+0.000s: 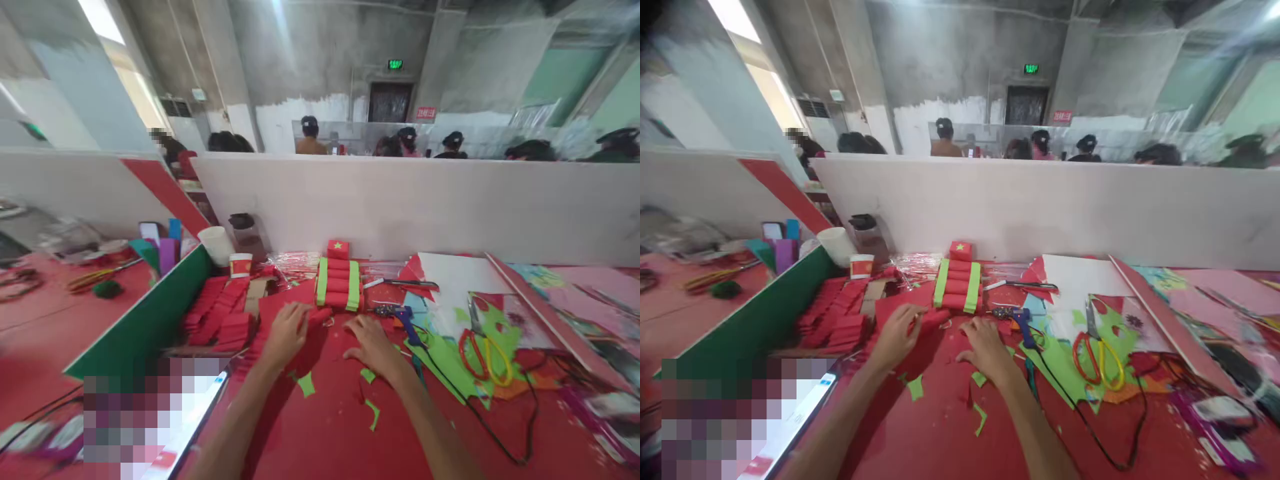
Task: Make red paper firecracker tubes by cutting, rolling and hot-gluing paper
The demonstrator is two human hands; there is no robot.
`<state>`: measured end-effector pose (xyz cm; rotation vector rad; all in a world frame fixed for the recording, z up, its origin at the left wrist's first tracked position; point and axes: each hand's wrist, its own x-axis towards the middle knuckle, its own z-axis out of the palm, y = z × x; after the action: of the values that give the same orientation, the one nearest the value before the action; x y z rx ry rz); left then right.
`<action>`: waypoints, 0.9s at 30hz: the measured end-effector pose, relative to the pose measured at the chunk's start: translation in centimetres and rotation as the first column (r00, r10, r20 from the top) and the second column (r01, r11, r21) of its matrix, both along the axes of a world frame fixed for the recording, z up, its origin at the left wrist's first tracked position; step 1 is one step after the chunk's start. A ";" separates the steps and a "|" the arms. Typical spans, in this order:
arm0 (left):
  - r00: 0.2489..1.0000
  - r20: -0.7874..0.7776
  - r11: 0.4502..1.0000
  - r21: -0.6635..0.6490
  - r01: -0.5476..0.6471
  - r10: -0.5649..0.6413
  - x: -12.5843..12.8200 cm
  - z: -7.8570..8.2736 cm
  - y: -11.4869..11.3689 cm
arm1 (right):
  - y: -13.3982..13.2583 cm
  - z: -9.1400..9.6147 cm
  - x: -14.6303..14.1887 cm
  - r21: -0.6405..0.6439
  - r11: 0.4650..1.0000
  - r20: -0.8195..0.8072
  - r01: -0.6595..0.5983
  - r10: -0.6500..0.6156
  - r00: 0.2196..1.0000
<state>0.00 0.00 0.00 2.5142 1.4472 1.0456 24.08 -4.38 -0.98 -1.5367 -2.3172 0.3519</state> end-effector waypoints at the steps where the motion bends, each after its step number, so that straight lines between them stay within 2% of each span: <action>1: 0.998 -0.016 0.998 -0.011 0.062 -0.062 0.6 -0.3 -0.5 | 0.0 0.0 0.0 -0.002 1.000 -0.003 -0.002 0.002 1.000; 3: 0.975 -0.055 0.976 -0.049 0.211 -0.214 1.8 -0.9 -1.4 | 0.0 0.1 0.1 -0.011 1.000 -0.009 -0.009 0.009 1.000; 4: 0.966 -0.062 0.967 -0.062 0.248 -0.251 2.2 -1.1 -1.8 | 0.0 0.1 0.1 -0.017 1.000 -0.012 -0.013 0.013 1.000; 9: 0.924 -0.102 0.920 -0.183 0.347 -0.369 3.2 -2.0 -2.5 | -0.2 0.3 0.0 -0.061 0.998 -0.035 -0.036 0.034 0.999; 14: 0.926 -0.108 0.907 -0.267 0.325 -0.363 3.3 -2.4 -2.2 | 0.0 0.4 -0.3 -0.033 0.999 -0.042 -0.038 0.036 0.998; 21: 0.941 -0.102 0.914 -0.290 0.283 -0.323 3.3 -2.9 -1.9 | -0.1 0.4 -0.5 0.012 0.999 0.016 -0.037 0.037 0.999; 27: 0.943 -0.106 0.907 -0.326 0.268 -0.317 2.8 -2.3 -1.7 | -0.5 1.3 -0.6 0.035 0.998 0.034 -0.054 0.053 0.998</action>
<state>2.85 -1.73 -2.32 2.5179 1.1058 0.5371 23.44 -4.89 0.32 -1.4768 -2.3807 0.2978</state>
